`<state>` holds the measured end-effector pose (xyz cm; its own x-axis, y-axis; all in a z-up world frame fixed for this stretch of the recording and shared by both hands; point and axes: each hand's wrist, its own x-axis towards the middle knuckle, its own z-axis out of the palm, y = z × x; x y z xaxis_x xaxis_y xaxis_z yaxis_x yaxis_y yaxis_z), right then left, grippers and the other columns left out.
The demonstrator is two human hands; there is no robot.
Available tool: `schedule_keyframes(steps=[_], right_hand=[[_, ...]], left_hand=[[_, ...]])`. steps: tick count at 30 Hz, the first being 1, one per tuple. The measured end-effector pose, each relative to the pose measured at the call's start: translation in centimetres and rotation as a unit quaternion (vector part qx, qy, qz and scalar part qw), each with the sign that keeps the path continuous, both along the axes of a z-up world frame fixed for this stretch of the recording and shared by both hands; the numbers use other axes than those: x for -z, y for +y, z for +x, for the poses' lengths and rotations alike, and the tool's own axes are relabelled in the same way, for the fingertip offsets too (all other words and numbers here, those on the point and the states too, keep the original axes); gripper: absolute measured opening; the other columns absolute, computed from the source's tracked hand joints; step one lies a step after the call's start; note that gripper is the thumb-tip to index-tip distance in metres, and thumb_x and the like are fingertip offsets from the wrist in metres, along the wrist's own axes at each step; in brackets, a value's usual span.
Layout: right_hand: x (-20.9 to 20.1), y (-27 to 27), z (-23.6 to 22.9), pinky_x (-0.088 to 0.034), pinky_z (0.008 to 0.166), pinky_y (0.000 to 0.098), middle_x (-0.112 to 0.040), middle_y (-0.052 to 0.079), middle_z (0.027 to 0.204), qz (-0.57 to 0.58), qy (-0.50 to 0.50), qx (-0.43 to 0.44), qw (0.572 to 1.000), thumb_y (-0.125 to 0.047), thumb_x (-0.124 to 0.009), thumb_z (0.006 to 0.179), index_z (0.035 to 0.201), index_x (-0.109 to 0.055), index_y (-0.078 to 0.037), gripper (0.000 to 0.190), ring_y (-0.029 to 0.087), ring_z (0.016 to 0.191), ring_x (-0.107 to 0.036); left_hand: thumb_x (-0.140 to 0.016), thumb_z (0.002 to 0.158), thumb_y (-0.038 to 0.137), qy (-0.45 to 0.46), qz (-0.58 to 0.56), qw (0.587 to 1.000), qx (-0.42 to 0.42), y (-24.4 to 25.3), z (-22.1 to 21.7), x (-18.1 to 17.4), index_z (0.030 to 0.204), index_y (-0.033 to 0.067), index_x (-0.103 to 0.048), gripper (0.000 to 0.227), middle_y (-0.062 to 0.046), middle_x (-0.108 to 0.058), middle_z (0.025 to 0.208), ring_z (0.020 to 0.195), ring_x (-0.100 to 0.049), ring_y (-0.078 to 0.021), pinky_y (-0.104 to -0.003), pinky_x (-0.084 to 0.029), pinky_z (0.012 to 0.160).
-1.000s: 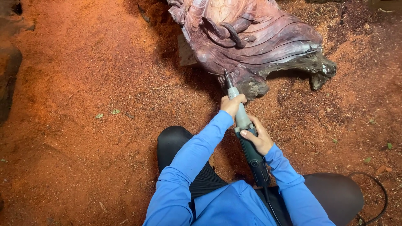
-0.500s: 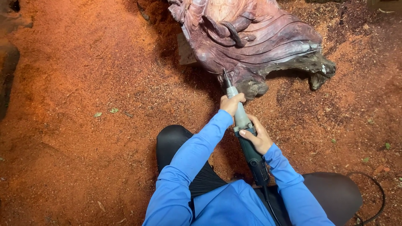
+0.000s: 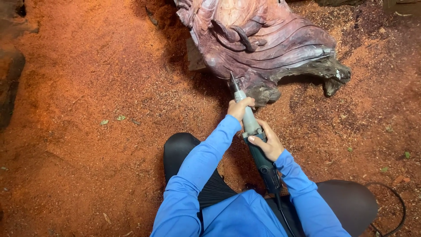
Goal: Using a power rotary tool to carve and detail a large wooden sculpture
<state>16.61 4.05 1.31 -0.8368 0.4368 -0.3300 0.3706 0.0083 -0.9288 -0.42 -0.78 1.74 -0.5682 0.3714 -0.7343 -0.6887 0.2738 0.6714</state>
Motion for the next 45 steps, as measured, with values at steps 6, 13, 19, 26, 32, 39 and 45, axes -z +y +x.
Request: schedule_keyframes(steps=[6,13,19,26,32,39,45], right_hand=[[-1.3,-0.4,-0.4,-0.046,0.096,0.0519,-0.062,0.024,0.118,-0.001,-0.02,-0.004,1.0,-0.048,-0.079,0.079,0.146,-0.053,-0.025,0.074,0.038,0.111,-0.061],[0.2,0.1,0.1,-0.046,0.096,0.0514,-0.062,0.024,0.119,0.015,-0.018,0.0,1.0,-0.048,-0.079,0.079,0.145,-0.055,-0.024,0.074,0.037,0.112,-0.061],[0.8,0.2,0.2,-0.045,0.101,0.0515,-0.061,0.025,0.12,0.005,-0.02,0.0,1.0,-0.048,-0.079,0.08,0.146,-0.054,-0.025,0.074,0.038,0.115,-0.06],[1.5,0.0,0.9,-0.043,0.104,0.0516,-0.061,0.024,0.123,-0.011,-0.016,0.008,1.0,-0.048,-0.079,0.081,0.147,-0.053,-0.024,0.075,0.038,0.118,-0.058],[0.7,0.1,0.4,-0.043,0.105,0.0532,-0.06,0.026,0.125,-0.007,-0.017,0.002,1.0,-0.05,-0.078,0.08,0.147,-0.052,-0.024,0.076,0.041,0.12,-0.059],[0.4,-0.2,0.5,-0.043,0.104,0.0538,-0.061,0.026,0.122,-0.018,-0.02,0.012,1.0,-0.049,-0.078,0.08,0.146,-0.053,-0.025,0.075,0.041,0.118,-0.059],[0.0,0.0,0.1,-0.042,0.104,0.0539,-0.06,0.026,0.123,-0.007,-0.021,0.005,1.0,-0.05,-0.078,0.08,0.146,-0.052,-0.024,0.076,0.041,0.119,-0.058]], left_hand=[[-0.082,0.059,0.028,0.007,-0.007,1.0,0.015,0.4,0.1,-3.3,0.125,-0.0074,-0.05,0.082,-0.024,-0.048,0.125,0.122,-0.049,-0.0318,-0.049,-0.044,0.1],[-0.084,0.056,0.026,0.014,-0.005,1.0,-0.003,0.3,0.2,-1.0,0.121,-0.007,-0.051,0.08,-0.022,-0.05,0.121,0.117,-0.051,-0.0316,-0.048,-0.046,0.097],[-0.085,0.058,0.028,-0.002,-0.006,1.0,0.011,0.2,0.0,-0.8,0.127,-0.0068,-0.048,0.086,-0.02,-0.048,0.117,0.112,-0.053,-0.0299,-0.047,-0.048,0.093],[-0.085,0.06,0.028,0.012,-0.029,0.999,0.036,0.4,0.1,2.5,0.123,-0.0049,-0.052,0.079,-0.019,-0.052,0.113,0.107,-0.056,-0.0307,-0.048,-0.052,0.088],[-0.086,0.059,0.028,0.014,-0.017,1.0,0.016,0.5,-0.1,2.5,0.124,-0.0053,-0.051,0.081,-0.02,-0.05,0.116,0.107,-0.056,-0.0307,-0.049,-0.052,0.087],[-0.084,0.06,0.028,0.009,-0.027,0.999,0.033,0.4,0.1,0.7,0.127,-0.0064,-0.05,0.083,-0.02,-0.05,0.115,0.109,-0.055,-0.0302,-0.048,-0.05,0.091],[-0.085,0.06,0.028,0.027,-0.018,0.999,0.034,0.6,-0.4,3.1,0.125,-0.0075,-0.052,0.081,-0.021,-0.052,0.117,0.108,-0.059,-0.0293,-0.047,-0.052,0.09]])
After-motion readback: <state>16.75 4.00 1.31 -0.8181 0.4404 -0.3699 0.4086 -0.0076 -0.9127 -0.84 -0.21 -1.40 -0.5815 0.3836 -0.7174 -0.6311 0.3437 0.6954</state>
